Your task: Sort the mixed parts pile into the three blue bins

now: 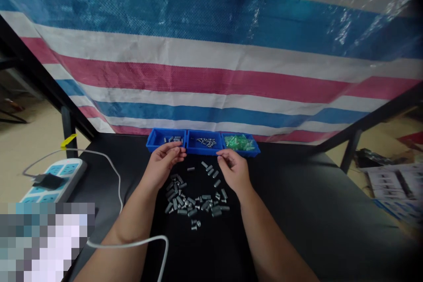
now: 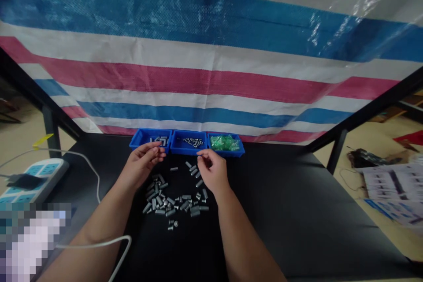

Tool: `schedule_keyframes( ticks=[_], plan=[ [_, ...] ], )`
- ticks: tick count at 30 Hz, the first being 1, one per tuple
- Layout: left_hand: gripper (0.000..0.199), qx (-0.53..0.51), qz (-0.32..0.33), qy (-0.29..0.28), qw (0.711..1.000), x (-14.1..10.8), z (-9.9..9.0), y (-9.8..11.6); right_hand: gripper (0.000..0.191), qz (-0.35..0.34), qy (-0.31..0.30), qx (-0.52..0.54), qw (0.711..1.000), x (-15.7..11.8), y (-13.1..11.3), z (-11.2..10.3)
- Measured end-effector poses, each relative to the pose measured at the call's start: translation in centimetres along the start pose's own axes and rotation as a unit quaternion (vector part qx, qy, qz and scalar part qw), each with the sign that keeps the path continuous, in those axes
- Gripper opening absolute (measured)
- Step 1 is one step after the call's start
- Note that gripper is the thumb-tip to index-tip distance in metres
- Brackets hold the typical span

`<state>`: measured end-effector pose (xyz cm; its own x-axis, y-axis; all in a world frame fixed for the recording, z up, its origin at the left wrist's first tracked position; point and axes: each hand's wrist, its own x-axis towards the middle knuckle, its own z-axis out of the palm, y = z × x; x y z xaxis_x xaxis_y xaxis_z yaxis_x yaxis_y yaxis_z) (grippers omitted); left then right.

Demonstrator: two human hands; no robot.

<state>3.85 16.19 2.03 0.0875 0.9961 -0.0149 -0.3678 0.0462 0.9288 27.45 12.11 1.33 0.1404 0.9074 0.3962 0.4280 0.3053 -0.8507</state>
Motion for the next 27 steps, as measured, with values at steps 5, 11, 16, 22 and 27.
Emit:
schedule_keyframes(
  ticks=[5,11,16,22,27],
  plan=[
    [0.026,0.266,0.092,-0.082,0.956,-0.5,0.0,-0.6,0.011,0.034,-0.17,-0.078,0.982,-0.1,-1.0,-3.3],
    [0.025,0.512,0.161,-0.188,0.823,-0.5,-0.2,-2.2,0.009,0.098,-0.37,-0.137,0.913,-1.1,-1.2,-4.9],
    [0.023,0.58,0.142,-0.19,0.78,-0.4,-0.4,-3.3,0.015,0.07,-0.359,-0.201,0.909,-1.6,-0.7,-3.8],
    [0.01,0.566,0.129,-0.182,0.793,-0.7,0.2,-2.7,0.014,0.037,-0.361,-0.21,0.908,-1.8,-1.3,-3.0],
    [0.023,0.457,0.079,-0.069,0.883,-0.6,0.4,-2.5,0.008,0.006,-0.331,-0.099,0.938,-1.4,-1.4,-2.9]
  ],
)
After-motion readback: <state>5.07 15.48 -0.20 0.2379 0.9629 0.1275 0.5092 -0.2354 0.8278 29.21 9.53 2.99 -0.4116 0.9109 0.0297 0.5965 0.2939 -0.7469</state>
